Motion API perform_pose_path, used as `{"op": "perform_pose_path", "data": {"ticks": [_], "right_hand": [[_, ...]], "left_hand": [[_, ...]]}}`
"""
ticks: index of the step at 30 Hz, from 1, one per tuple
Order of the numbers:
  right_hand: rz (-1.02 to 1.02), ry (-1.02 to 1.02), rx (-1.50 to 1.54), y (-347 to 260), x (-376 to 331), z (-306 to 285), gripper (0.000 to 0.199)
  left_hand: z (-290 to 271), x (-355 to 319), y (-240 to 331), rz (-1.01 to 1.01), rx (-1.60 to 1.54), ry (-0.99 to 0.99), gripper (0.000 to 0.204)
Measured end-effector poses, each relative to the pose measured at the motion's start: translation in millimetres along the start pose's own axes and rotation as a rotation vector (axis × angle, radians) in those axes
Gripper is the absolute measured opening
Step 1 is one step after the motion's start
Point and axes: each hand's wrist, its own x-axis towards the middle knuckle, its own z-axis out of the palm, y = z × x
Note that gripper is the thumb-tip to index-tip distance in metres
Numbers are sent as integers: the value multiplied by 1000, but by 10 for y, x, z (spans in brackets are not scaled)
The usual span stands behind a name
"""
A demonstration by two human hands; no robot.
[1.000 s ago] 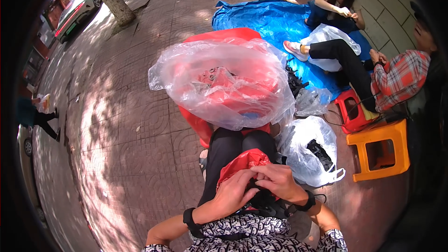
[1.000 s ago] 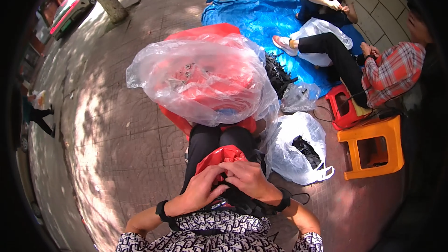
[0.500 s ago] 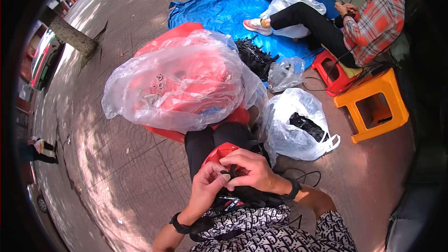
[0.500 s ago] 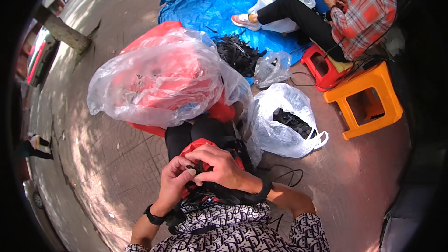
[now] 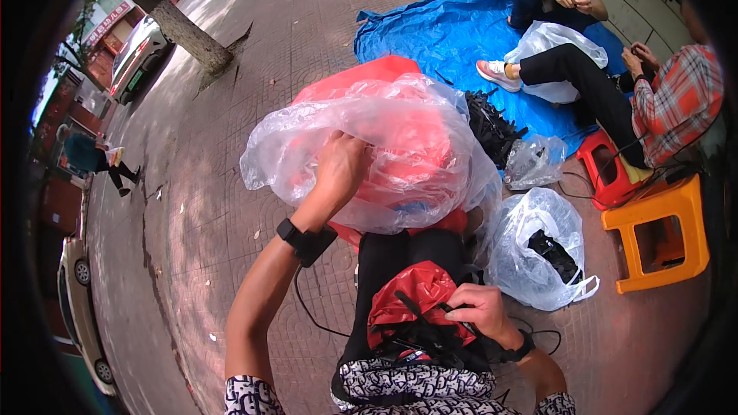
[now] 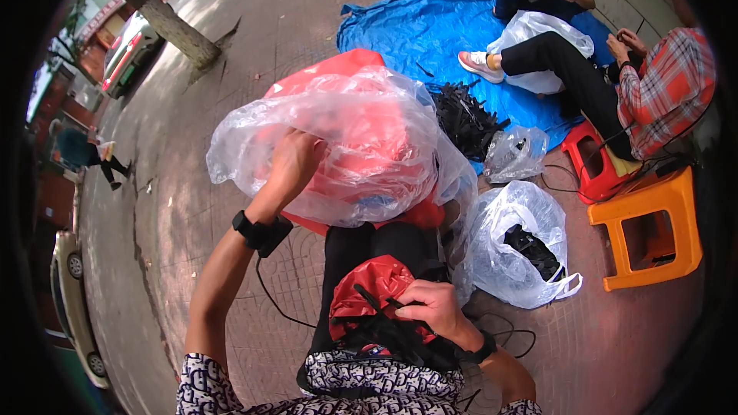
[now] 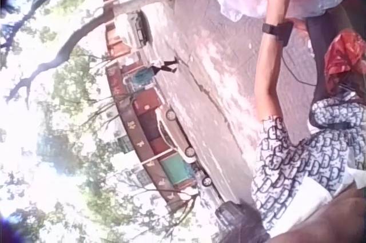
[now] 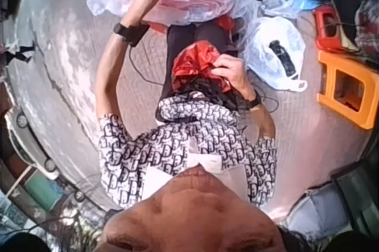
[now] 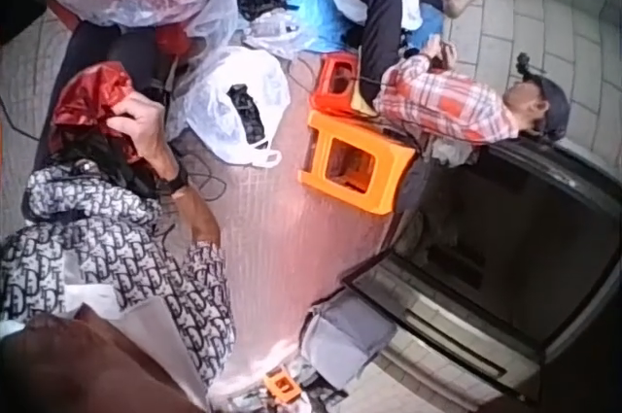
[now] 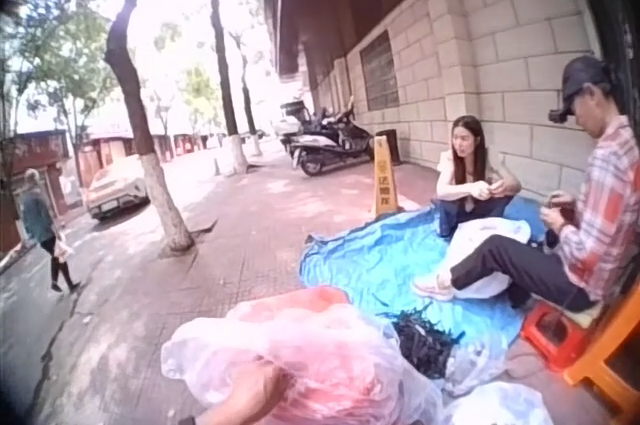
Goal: The recorder is inspecting and sorting small black plastic or rubber components, possibly shoe or garment parts, from bags while sitting on the sidewalk.
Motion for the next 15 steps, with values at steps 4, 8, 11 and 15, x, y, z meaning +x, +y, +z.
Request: {"op": "perform_pose_path", "data": {"ticks": [4,8,11,15], "right_hand": [[17,15,-59,82,-210,-116,12],[121,-20,58,281,-254,-148,13],[170,-17,103,317,-243,-135,13],[155,-10,81,276,-214,-101,11]], "left_hand": [[480,85,-282,104,3,-161,15],[479,149,-161,254,-27,-171,27],[455,195,-138,288,9,-108,30],[333,161,-260,251,-30,-174,31]]}}
